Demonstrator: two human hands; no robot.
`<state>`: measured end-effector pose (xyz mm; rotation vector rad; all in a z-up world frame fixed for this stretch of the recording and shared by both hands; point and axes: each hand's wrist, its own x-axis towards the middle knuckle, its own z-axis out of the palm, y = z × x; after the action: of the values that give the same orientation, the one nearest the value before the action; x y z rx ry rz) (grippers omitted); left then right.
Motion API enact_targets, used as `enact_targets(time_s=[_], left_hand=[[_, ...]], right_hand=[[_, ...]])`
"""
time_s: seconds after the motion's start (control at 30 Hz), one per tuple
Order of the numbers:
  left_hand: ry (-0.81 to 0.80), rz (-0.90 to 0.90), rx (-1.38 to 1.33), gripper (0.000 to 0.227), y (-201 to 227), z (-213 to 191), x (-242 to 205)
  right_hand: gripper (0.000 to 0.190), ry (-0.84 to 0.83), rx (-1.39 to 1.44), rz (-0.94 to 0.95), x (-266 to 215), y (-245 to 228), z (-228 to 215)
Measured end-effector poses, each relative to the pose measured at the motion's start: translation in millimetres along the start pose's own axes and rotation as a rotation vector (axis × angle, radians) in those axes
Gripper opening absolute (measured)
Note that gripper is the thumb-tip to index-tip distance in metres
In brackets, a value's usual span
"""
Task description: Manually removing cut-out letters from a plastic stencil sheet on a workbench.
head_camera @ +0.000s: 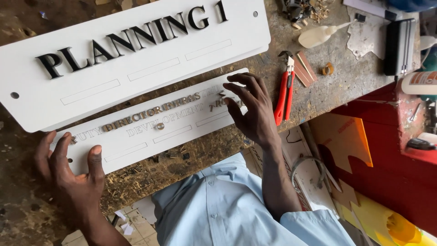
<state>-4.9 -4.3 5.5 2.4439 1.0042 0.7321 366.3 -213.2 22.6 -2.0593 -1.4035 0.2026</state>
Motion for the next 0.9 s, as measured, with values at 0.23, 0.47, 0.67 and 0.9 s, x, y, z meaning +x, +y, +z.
enact_targets(time_s=[0.23, 0.47, 0.67, 0.9], left_hand=[[0.055, 0.084, -0.037, 0.051, 6, -5, 0], [0.095, 0.099, -0.094, 0.054, 1, -9, -8], [0.105, 0.091, -0.062, 0.054, -2, -15, -13], [0.108, 0.054, -0.118, 0.055, 0, -14, -9]], right_hand=[[0.029, -0.01, -0.124, -0.07, -19, -21, 11], [0.015, -0.06, -0.273, -0.084, -15, -20, 31], [0.017, -0.015, -0.262, -0.133, -7, -22, 30], [0.019, -0.032, -0.22, -0.157, 16, -6, 39]])
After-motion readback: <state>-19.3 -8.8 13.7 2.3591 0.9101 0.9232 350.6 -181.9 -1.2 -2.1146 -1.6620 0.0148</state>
